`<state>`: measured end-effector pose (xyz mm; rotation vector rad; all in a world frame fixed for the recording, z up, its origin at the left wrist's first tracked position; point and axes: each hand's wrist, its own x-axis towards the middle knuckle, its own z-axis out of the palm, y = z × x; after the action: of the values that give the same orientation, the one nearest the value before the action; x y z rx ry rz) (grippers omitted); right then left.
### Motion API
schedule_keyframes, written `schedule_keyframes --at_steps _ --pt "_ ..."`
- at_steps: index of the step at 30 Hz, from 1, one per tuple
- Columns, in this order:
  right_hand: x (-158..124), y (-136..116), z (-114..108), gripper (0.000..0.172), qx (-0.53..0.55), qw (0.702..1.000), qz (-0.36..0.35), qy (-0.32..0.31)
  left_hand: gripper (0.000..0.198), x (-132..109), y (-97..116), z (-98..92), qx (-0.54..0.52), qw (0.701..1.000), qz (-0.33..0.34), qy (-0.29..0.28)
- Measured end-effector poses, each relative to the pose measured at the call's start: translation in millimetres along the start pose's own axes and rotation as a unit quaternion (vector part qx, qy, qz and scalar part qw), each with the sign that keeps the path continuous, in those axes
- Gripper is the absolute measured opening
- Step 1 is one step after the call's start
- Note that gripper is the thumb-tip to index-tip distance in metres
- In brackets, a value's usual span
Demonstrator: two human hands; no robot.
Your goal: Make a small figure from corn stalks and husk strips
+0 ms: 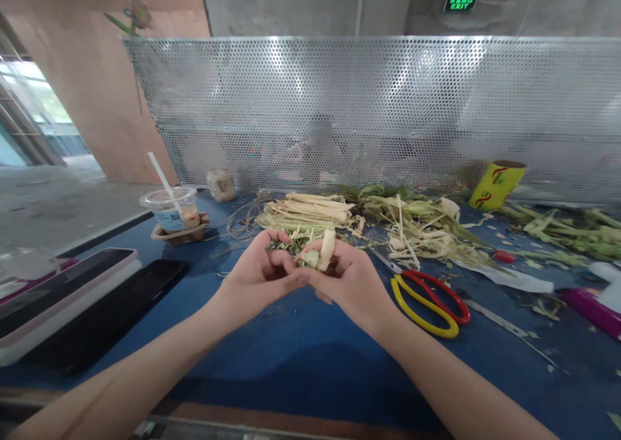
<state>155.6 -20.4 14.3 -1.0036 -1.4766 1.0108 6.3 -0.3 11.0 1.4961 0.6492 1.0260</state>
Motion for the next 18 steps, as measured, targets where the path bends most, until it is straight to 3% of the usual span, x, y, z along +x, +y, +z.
schedule_keyframes --at_steps 4,12,16,18 --pt "3.7 3.0 -5.9 0.017 0.064 0.998 -0.008 0.026 0.040 -0.5 0.9 1.4 0.001 1.000 -0.014 -0.009" --pt "5.6 6.2 -6.2 0.016 0.091 0.996 -0.007 0.012 0.032 -4.6 4.6 -2.9 0.015 0.997 -0.004 -0.077" --pt "4.0 5.0 -2.6 0.017 0.092 0.995 -0.008 -0.023 0.016 -5.3 8.1 -0.1 0.072 0.995 0.028 -0.057" --pt "2.0 4.1 -0.1 0.018 0.084 0.995 -0.017 -0.040 0.025 -4.4 7.3 0.2 0.105 0.992 0.057 -0.024"
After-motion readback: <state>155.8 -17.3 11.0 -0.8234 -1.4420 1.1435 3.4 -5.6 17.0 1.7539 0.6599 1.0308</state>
